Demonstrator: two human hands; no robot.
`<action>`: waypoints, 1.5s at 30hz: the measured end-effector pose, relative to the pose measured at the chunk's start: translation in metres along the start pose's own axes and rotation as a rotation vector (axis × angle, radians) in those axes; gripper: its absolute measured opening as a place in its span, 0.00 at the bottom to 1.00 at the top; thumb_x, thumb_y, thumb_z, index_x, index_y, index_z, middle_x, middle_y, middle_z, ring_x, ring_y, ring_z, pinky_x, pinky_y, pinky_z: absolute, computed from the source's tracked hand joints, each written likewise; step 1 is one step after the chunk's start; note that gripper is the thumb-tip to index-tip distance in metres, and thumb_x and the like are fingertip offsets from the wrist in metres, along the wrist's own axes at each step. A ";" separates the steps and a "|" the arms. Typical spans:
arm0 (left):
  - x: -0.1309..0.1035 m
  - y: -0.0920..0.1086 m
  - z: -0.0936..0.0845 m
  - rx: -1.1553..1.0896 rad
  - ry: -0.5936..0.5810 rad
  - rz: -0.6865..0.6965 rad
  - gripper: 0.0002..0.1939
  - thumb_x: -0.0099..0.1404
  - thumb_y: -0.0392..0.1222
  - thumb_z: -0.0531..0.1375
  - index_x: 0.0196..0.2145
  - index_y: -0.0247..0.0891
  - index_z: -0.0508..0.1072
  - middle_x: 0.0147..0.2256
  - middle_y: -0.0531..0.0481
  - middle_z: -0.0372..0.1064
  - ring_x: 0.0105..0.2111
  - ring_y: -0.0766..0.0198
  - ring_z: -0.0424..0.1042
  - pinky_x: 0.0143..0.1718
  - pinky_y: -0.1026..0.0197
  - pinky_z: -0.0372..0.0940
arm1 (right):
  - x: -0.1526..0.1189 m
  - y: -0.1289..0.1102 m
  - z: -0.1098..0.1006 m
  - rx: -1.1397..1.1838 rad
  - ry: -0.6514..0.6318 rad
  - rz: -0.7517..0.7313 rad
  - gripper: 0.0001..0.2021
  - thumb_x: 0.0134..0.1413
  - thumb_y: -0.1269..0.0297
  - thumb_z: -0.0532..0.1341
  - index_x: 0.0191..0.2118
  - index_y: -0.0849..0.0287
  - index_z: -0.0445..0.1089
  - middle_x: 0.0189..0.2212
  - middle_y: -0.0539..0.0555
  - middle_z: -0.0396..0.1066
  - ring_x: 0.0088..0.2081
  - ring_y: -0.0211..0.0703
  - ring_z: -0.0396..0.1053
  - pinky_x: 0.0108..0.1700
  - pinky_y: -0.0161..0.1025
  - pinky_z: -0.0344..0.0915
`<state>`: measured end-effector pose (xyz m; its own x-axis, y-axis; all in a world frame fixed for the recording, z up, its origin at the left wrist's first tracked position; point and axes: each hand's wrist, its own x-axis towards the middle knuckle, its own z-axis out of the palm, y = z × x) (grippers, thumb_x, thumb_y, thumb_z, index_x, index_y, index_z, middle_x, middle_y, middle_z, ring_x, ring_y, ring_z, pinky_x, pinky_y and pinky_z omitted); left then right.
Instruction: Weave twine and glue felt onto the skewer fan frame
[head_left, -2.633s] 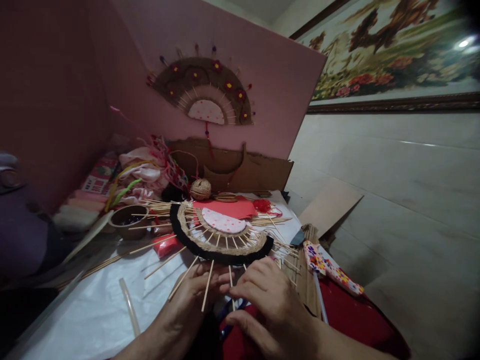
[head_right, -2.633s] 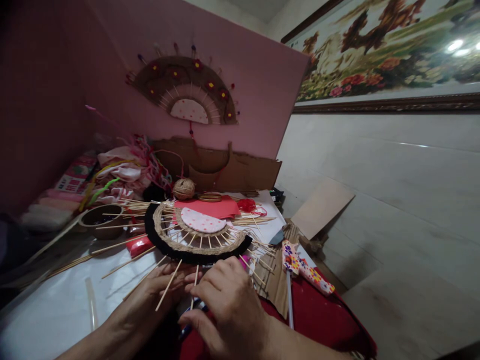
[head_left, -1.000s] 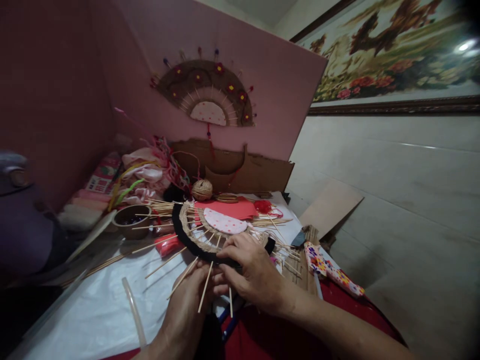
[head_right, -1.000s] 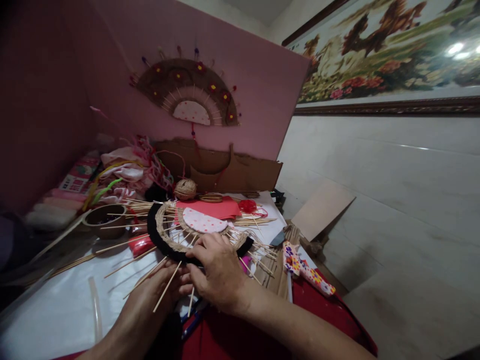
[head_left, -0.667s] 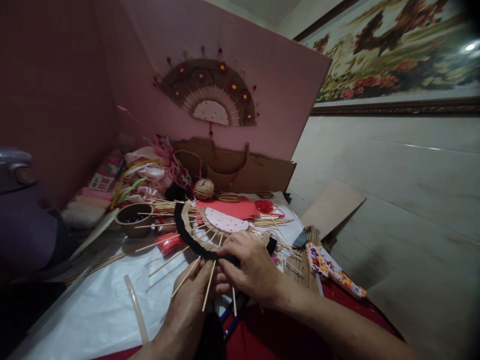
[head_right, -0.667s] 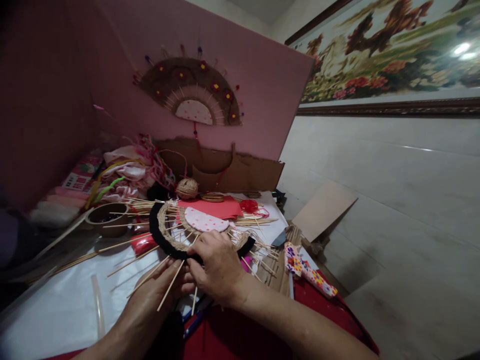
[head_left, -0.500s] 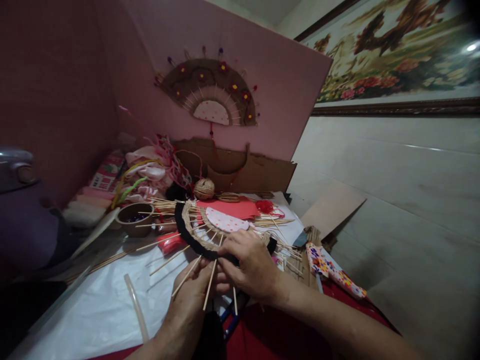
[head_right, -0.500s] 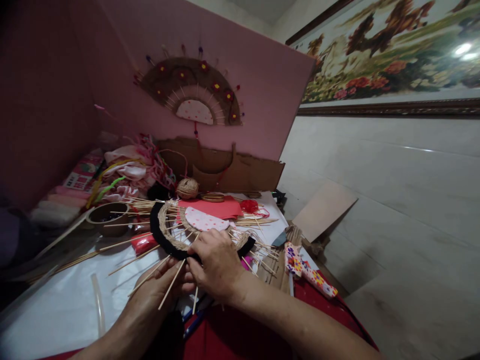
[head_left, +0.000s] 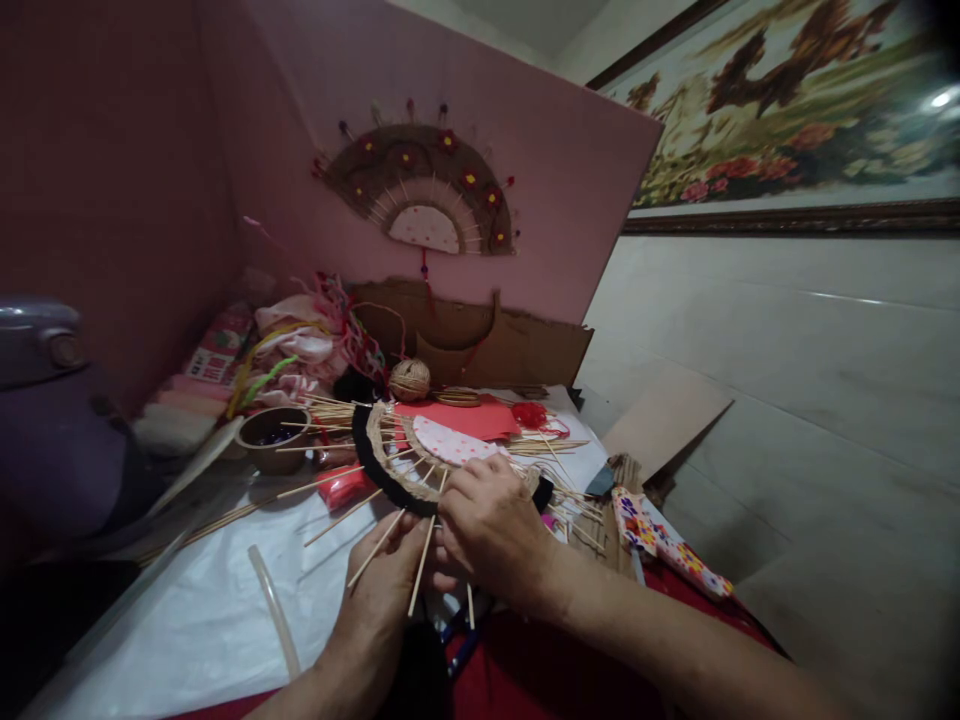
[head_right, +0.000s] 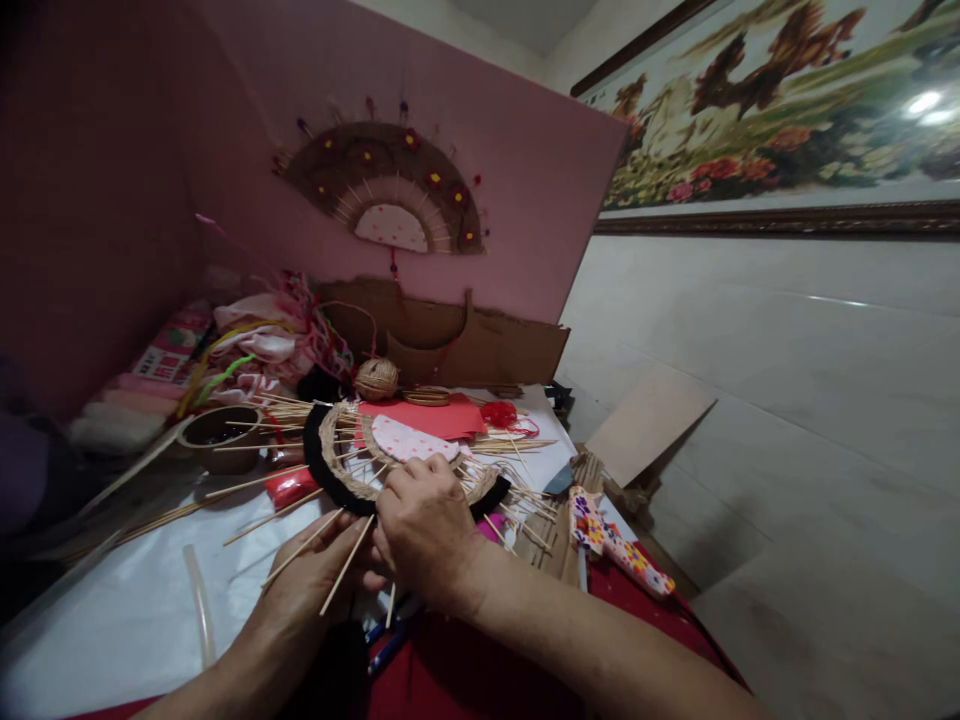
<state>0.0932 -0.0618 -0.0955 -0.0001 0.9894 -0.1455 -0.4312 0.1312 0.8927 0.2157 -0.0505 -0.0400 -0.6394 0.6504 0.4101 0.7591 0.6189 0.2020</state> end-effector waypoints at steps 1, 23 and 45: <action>0.000 -0.001 0.000 0.007 -0.003 0.004 0.13 0.46 0.43 0.67 0.25 0.34 0.69 0.19 0.52 0.71 0.15 0.66 0.69 0.15 0.66 0.65 | 0.000 0.001 0.001 -0.005 0.004 -0.004 0.06 0.49 0.64 0.59 0.28 0.61 0.67 0.31 0.55 0.67 0.34 0.46 0.58 0.37 0.44 0.51; -0.004 0.006 0.002 -0.011 0.021 -0.081 0.13 0.47 0.43 0.65 0.28 0.35 0.68 0.18 0.52 0.71 0.12 0.65 0.67 0.13 0.66 0.62 | -0.001 -0.002 -0.003 0.091 -0.048 0.066 0.06 0.52 0.66 0.56 0.31 0.62 0.67 0.33 0.56 0.67 0.36 0.46 0.58 0.40 0.43 0.52; 0.000 0.008 0.000 -0.022 0.003 -0.099 0.11 0.49 0.40 0.65 0.28 0.32 0.69 0.20 0.47 0.72 0.15 0.66 0.69 0.13 0.67 0.63 | -0.016 0.014 -0.013 0.256 0.053 0.141 0.06 0.56 0.68 0.54 0.31 0.60 0.67 0.32 0.55 0.68 0.37 0.43 0.62 0.42 0.42 0.56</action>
<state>0.0892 -0.0612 -0.0882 0.0408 0.9713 -0.2344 -0.4493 0.2273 0.8640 0.2376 -0.0578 -0.0322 -0.5171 0.7184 0.4653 0.7805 0.6189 -0.0882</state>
